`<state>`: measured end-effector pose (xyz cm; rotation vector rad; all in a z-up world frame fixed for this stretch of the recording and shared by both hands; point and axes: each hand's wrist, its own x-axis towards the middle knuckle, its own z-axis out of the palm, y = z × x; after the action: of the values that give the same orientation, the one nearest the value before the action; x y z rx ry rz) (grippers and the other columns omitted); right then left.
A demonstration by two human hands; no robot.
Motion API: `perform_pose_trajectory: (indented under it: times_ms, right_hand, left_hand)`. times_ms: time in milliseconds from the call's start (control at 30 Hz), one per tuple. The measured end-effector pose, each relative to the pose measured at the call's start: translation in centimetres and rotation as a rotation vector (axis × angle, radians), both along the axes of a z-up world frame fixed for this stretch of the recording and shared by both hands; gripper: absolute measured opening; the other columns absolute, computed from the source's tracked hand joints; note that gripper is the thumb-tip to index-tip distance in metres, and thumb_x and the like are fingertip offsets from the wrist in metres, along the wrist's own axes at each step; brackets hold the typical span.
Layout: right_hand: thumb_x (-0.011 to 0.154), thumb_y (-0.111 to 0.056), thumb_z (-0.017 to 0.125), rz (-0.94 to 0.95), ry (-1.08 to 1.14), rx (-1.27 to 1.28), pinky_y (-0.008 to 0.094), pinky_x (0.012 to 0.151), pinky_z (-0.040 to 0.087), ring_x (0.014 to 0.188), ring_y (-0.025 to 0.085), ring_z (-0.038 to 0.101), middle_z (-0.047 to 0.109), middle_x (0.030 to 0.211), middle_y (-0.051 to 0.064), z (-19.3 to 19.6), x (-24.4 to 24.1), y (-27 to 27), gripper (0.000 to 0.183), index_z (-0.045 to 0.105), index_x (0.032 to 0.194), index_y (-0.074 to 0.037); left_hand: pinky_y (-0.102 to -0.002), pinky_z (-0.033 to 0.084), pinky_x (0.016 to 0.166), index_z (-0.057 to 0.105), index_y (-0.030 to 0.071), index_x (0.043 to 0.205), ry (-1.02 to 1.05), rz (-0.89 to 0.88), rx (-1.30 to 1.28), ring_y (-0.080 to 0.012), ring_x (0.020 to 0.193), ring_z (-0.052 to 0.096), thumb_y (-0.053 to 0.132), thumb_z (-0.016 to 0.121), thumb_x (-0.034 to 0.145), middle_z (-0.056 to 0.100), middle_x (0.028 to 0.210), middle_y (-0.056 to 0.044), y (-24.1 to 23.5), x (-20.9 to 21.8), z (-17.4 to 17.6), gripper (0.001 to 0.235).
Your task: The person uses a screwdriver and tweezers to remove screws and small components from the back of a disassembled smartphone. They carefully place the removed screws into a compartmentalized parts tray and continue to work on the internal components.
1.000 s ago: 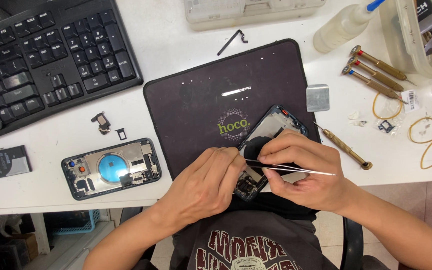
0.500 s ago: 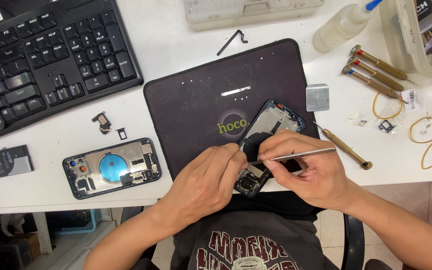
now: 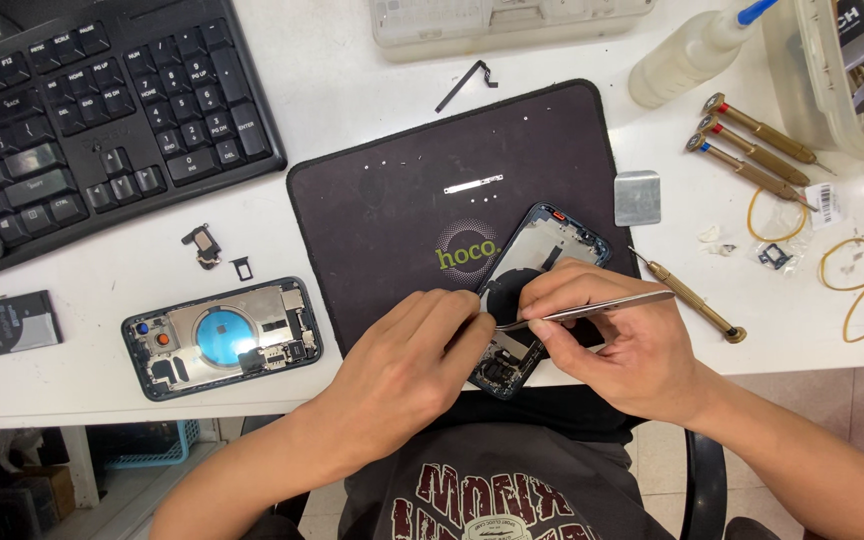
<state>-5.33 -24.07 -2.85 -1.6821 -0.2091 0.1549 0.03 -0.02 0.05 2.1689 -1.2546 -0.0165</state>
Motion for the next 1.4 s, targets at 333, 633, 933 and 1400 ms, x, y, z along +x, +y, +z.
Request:
perform_pose_trajectory:
  times_ms: [333,633,933,1400]
  right_hand:
    - [0.102,-0.008,0.058,-0.107,-0.131,-0.005,0.021,0.071,0.049,0.078,0.01,0.059,0.067,0.093,0.007,1.4,-0.7,-3.1,0.005,0.061,0.102,-0.004]
    - [0.093,-0.02,0.077,-0.303,0.108,-1.36,0.031,0.052,0.05,0.057,0.017,0.06,0.06,0.065,0.005,3.9,-2.1,-8.7,0.038,0.066,0.124,0.0]
    - [0.089,-0.022,0.083,-0.244,-0.12,-1.403,0.034,0.063,0.053,0.071,0.02,0.063,0.062,0.077,0.003,4.8,-1.0,-7.1,0.038,0.07,0.12,-0.005]
    - [0.075,-0.004,0.086,-0.118,-0.332,-0.522,0.032,0.064,0.052,0.076,0.019,0.064,0.066,0.088,0.004,2.1,1.7,3.5,0.027,0.074,0.099,-0.005]
  left_hand:
    - [-0.035,0.054,0.087,0.067,-0.015,0.108,-0.27,-0.051,0.167,-0.0273,0.094,0.063,0.002,0.068,0.079,0.061,0.111,-0.021,-0.4,0.2,0.5,0.034]
    - [-0.036,0.054,0.085,0.068,-0.014,0.107,-0.194,-0.021,0.108,-0.0272,0.093,0.063,-0.003,0.07,0.078,0.062,0.11,-0.02,-0.3,-0.1,0.1,0.031]
    - [-0.038,0.054,0.085,0.067,-0.011,0.108,-0.092,0.035,-0.021,-0.0285,0.095,0.064,-0.002,0.072,0.082,0.062,0.111,-0.018,-0.3,-0.3,-0.4,0.028]
    - [-0.034,0.049,0.065,0.069,0.001,0.097,0.056,0.286,-0.193,-0.0201,0.074,0.062,0.003,0.079,0.09,0.063,0.093,-0.005,-1.2,-0.7,-1.1,0.013]
